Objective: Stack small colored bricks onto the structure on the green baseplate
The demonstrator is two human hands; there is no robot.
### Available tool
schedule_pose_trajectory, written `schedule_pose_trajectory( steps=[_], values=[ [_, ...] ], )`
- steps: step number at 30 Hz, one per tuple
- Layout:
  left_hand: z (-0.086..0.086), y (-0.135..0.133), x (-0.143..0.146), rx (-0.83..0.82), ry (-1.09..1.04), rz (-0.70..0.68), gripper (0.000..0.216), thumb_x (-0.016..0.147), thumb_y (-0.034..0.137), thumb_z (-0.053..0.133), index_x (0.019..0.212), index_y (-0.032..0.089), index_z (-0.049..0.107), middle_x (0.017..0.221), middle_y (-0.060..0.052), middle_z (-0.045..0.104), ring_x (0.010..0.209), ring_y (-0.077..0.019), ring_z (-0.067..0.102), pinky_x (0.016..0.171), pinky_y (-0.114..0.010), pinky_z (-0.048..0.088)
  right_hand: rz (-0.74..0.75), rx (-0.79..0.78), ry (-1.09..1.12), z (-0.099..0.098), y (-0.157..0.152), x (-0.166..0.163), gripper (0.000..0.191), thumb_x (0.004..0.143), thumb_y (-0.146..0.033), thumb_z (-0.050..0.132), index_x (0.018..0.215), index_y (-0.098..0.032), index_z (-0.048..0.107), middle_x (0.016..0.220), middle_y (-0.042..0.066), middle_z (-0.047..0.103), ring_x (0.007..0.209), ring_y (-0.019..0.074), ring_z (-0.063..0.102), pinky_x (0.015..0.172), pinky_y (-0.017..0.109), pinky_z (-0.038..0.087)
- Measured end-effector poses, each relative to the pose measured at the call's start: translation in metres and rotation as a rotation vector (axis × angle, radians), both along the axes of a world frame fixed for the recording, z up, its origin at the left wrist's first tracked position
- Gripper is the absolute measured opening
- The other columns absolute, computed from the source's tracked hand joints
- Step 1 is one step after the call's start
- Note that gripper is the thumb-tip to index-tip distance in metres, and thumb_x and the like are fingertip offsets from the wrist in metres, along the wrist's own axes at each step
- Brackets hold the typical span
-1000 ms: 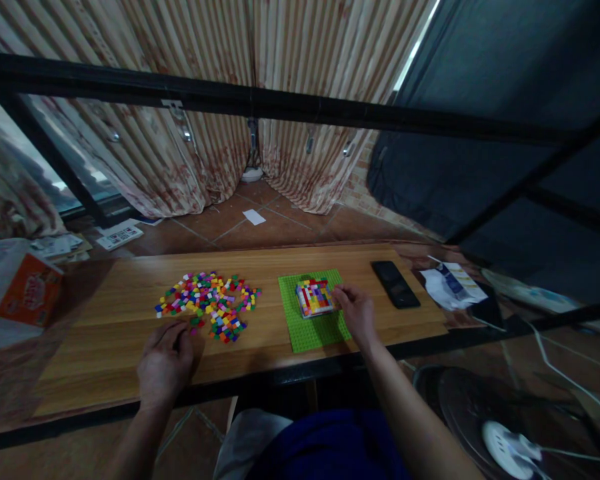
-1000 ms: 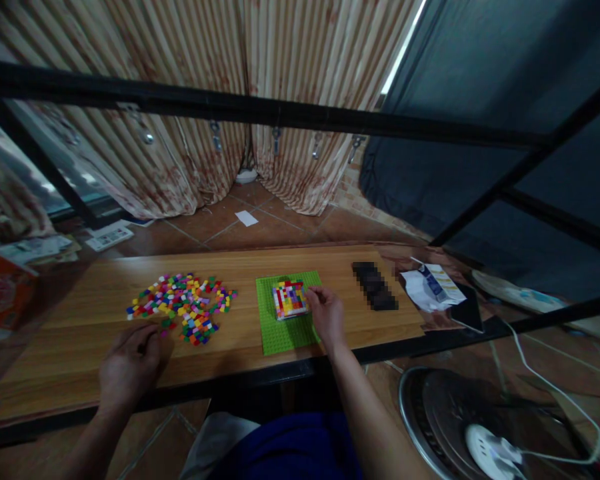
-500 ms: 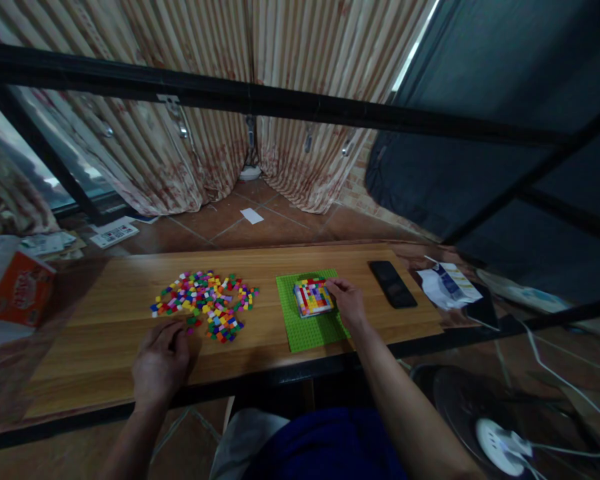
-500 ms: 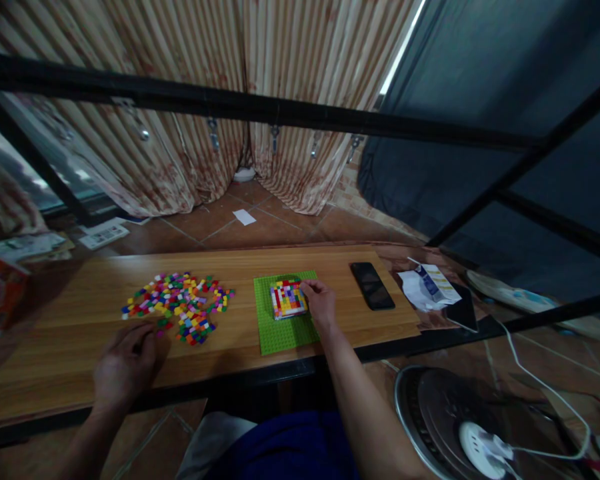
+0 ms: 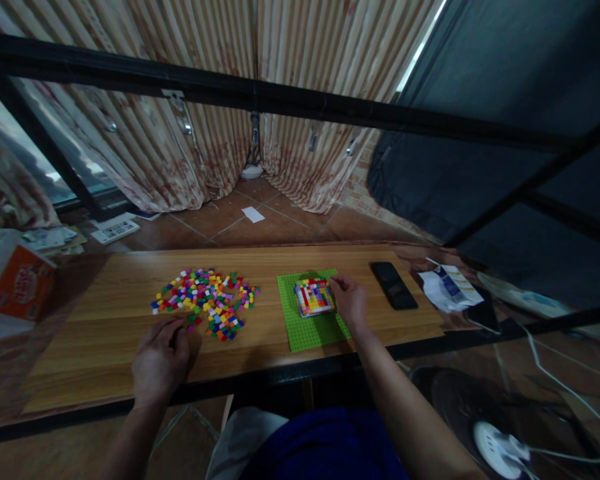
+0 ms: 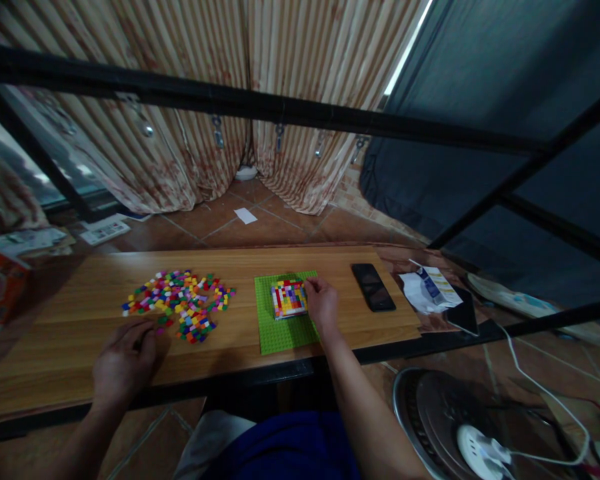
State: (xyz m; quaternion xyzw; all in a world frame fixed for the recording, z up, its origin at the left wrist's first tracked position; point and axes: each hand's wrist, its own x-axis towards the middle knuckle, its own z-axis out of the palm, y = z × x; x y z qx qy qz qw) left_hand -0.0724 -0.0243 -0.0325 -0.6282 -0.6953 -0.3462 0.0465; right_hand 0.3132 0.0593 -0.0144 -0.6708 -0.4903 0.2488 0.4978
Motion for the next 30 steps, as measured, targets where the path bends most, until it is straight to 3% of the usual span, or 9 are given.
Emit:
schedule_pose_trajectory(
  steps=[7,22,30],
  values=[
    [-0.002,-0.001,-0.001,-0.015,0.008,0.002,0.029,0.089,0.037,0.047,0.091,0.018,0.068,0.101,-0.013,0.071,0.098,-0.0282,0.066,0.089,-0.043,0.055,-0.011,-0.009,-0.17,0.011,-0.007,-0.004,0.033,0.081,-0.042,0.053,0.085,-0.016,0.073,0.078,0.008,0.074,0.07,0.0204,0.065,0.064,0.03,0.047],
    [-0.001,-0.001,-0.001,-0.005,-0.011,-0.005,0.029,0.088,0.037,0.047,0.091,0.019,0.069,0.102,-0.012,0.071,0.099,-0.0269,0.066,0.091,-0.041,0.054,-0.007,-0.01,-0.257,0.016,-0.008,-0.008,0.028,0.081,-0.035,0.057,0.093,-0.015,0.072,0.086,0.012,0.076,0.079,0.0245,0.07,0.071,0.034,0.05],
    [-0.003,-0.001,-0.001,0.001,0.003,-0.012,0.029,0.089,0.037,0.048,0.092,0.018,0.069,0.102,-0.011,0.071,0.098,-0.0264,0.066,0.092,-0.041,0.054,0.017,-0.051,0.047,0.009,-0.005,-0.004,0.037,0.073,-0.044,0.066,0.094,-0.014,0.071,0.083,0.012,0.076,0.074,0.0237,0.07,0.067,0.033,0.052]
  ],
)
